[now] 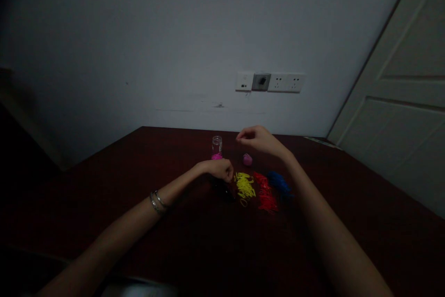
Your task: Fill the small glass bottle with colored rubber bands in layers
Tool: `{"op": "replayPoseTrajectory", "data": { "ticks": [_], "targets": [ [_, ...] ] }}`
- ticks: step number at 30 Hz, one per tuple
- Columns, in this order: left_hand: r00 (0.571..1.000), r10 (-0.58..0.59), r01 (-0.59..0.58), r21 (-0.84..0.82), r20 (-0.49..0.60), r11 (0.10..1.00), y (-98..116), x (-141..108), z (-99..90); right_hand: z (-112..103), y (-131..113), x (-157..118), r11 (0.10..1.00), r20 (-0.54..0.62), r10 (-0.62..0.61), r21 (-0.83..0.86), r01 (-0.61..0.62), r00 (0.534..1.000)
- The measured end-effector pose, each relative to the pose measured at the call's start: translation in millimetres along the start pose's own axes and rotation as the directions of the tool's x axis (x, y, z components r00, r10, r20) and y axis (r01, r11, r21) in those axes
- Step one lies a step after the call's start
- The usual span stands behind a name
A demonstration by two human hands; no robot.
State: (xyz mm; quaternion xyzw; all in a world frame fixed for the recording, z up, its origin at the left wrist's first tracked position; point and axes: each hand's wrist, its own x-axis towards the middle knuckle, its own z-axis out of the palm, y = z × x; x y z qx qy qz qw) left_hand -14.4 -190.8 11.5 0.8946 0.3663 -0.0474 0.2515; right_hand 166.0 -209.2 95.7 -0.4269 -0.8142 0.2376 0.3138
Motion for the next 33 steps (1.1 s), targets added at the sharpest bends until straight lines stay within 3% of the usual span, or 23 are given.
{"op": "replayPoseTrajectory", "data": {
  "ticks": [3, 7, 9, 16, 19, 24, 33],
  "targets": [
    [0.997, -0.030, 0.034, -0.059, 0.072, 0.998, -7, -4, -8.2, 7, -7, -14, 0.996, 0.125, 0.026, -0.085, -0.015, 0.992],
    [0.985, -0.029, 0.042, -0.069, 0.169, 0.997, -17, -8, -13.7, 33, -9, -44, 0.976, 0.337, 0.070, -0.218, 0.005, 0.939],
    [0.982, -0.015, 0.028, -0.063, 0.189, 0.998, -20, -8, -14.9, 47, -5, -61, 0.963, 0.384, 0.106, -0.271, 0.002, 0.917],
    [0.980, -0.018, 0.043, -0.122, 0.200, 0.992, -33, -11, -19.1, 72, 7, -92, 0.906, 0.276, 0.137, -0.422, -0.008, 0.951],
    [0.974, -0.038, 0.068, -0.129, 0.225, 0.989, -38, -12, -18.5, 76, 7, -94, 0.885, 0.223, 0.154, -0.464, -0.034, 0.963],
    [0.957, -0.063, 0.114, -0.165, 0.283, 0.980, -40, -14, -17.7, 83, 12, -95, 0.870, 0.255, 0.184, -0.492, -0.036, 0.949],
    [0.949, -0.057, 0.119, -0.184, 0.310, 0.976, -40, -13, -17.5, 90, 11, -91, 0.846, 0.194, 0.188, -0.530, -0.059, 0.963]
  ]
}}
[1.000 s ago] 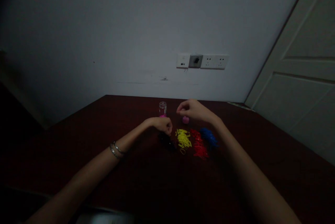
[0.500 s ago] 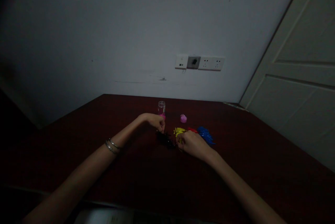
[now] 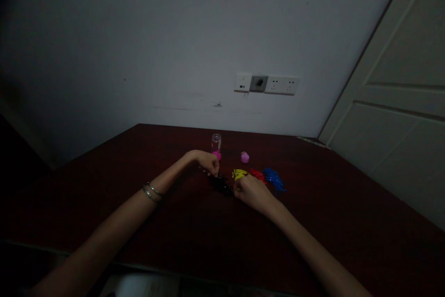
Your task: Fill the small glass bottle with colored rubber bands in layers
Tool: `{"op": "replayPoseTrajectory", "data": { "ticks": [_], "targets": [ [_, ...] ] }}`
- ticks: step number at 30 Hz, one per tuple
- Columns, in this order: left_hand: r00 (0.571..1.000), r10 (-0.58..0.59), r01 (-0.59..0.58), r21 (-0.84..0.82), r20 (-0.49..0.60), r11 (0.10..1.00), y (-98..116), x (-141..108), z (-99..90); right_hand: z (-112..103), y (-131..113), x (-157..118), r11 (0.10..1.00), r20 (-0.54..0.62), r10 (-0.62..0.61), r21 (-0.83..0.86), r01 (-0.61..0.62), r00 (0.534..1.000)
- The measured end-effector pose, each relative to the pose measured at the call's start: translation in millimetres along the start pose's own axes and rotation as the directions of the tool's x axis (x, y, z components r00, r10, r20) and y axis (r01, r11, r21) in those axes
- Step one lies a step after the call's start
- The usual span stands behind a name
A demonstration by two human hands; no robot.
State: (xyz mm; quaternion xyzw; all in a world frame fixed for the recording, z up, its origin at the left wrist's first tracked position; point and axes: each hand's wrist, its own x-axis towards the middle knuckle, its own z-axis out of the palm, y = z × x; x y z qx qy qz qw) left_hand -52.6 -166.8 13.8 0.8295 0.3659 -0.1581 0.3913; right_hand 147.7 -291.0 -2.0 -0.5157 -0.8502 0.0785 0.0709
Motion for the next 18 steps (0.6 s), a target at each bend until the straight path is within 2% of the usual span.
{"op": "replayPoseTrajectory", "data": {
  "ticks": [8, 11, 15, 18],
  "targets": [
    [1.000, 0.014, -0.014, 0.019, 0.017, 1.000, 1, -1, -1.2, -2, -8, 11, 0.998, 0.019, -0.052, -0.019, 0.053, 0.998],
    [1.000, 0.020, -0.021, 0.024, 0.019, 1.000, 1, -2, -1.6, -1, -9, 17, 0.993, 0.021, -0.087, 0.087, 0.085, 0.996],
    [1.000, 0.025, -0.026, 0.026, 0.013, 0.999, 3, -6, -3.1, -6, -5, 22, 0.947, 0.014, -0.100, 0.308, 0.091, 0.995],
    [0.999, 0.035, -0.035, 0.023, 0.011, 0.999, 4, -11, -5.5, -13, -1, 25, 0.919, -0.008, -0.105, 0.381, 0.100, 0.994]
  ]
}}
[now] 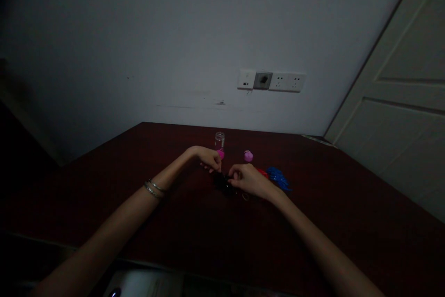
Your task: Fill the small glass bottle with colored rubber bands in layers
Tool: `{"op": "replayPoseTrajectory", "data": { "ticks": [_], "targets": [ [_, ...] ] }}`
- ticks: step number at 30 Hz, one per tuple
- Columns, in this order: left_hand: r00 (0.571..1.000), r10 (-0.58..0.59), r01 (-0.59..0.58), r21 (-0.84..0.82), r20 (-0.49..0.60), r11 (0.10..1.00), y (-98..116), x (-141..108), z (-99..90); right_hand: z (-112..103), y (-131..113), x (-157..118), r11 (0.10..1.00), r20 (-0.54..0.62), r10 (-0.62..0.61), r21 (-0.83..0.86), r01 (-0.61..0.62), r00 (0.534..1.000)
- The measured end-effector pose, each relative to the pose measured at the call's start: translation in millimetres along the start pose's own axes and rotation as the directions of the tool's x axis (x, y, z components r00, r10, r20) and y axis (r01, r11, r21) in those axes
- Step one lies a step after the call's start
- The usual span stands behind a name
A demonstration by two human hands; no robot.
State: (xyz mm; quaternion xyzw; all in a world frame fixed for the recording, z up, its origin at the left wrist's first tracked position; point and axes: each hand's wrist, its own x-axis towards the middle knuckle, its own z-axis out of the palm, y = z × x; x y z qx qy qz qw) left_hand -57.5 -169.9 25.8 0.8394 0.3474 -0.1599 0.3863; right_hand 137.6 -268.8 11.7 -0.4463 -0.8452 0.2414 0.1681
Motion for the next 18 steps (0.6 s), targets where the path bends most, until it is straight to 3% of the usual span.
{"op": "replayPoseTrajectory", "data": {
  "ticks": [8, 18],
  "targets": [
    [0.998, -0.015, 0.012, -0.047, -0.054, 0.999, -6, -15, -8.9, 0, -5, 4, 0.963, 0.127, -0.134, -0.217, 0.159, 0.983],
    [0.979, -0.067, 0.022, -0.227, -0.193, 0.974, -23, -52, -26.4, 7, -10, 27, 0.954, 0.232, -0.090, -0.258, 0.150, 0.968]
  ]
}}
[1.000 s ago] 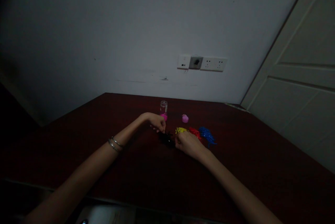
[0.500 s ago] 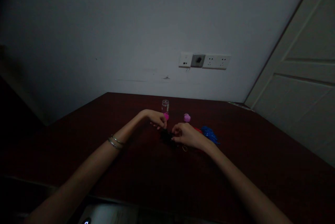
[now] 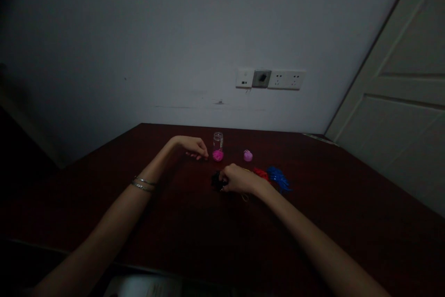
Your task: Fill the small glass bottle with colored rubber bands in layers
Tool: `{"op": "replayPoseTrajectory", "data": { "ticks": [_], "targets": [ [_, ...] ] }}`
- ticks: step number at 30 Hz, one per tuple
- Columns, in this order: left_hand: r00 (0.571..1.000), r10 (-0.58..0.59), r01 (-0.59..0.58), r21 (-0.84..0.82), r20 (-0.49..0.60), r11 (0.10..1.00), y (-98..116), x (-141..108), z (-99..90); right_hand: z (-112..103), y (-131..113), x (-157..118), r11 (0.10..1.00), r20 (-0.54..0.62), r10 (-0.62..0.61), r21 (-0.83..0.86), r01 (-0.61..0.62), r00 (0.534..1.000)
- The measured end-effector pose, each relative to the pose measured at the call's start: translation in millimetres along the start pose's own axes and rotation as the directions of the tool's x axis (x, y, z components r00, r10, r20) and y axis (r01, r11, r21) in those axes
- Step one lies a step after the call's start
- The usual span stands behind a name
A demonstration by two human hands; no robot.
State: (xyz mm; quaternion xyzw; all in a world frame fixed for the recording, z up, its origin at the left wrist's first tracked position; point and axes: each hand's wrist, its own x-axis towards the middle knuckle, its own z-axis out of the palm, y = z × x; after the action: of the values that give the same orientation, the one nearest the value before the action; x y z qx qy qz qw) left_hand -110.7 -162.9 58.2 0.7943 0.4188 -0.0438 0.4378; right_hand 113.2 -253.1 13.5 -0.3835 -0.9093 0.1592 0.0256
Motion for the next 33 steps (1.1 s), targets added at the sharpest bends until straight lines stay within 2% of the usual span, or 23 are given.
{"op": "replayPoseTrajectory", "data": {
  "ticks": [4, 7, 12, 17, 21, 25, 29, 33],
  "targets": [
    [0.995, 0.020, -0.026, -0.053, -0.097, 0.998, -11, -1, -6.3, -6, -3, 7, 0.999, 0.018, -0.008, 0.045, 0.007, 1.000],
    [0.975, 0.058, -0.076, -0.078, -0.214, 0.994, -24, 5, -10.0, -8, -1, 11, 0.994, 0.020, -0.010, 0.106, 0.008, 1.000],
    [0.885, 0.055, -0.148, -0.167, -0.463, 0.975, -54, 27, -9.9, -10, 4, 15, 0.963, 0.029, 0.003, 0.268, -0.010, 1.000],
    [0.785, 0.003, -0.165, -0.204, -0.620, 0.965, -76, 46, -1.7, -23, 4, 14, 0.903, 0.013, 0.038, 0.428, -0.040, 0.999],
    [0.714, -0.057, -0.224, -0.305, -0.698, 0.926, -85, 57, 6.4, -39, 10, 13, 0.835, -0.024, 0.081, 0.547, -0.055, 0.996],
    [0.661, -0.094, -0.273, -0.356, -0.744, 0.894, -89, 66, 13.3, -61, 16, 18, 0.794, -0.132, 0.131, 0.608, -0.025, 0.983],
    [0.640, -0.121, -0.261, -0.363, -0.759, 0.895, -89, 71, 17.9, -87, 24, 32, 0.805, -0.234, 0.169, 0.593, 0.002, 0.957],
    [0.638, -0.119, -0.233, -0.338, -0.761, 0.912, -89, 72, 20.1, -110, 30, 53, 0.886, -0.248, 0.139, 0.464, -0.008, 0.959]
  ]
}}
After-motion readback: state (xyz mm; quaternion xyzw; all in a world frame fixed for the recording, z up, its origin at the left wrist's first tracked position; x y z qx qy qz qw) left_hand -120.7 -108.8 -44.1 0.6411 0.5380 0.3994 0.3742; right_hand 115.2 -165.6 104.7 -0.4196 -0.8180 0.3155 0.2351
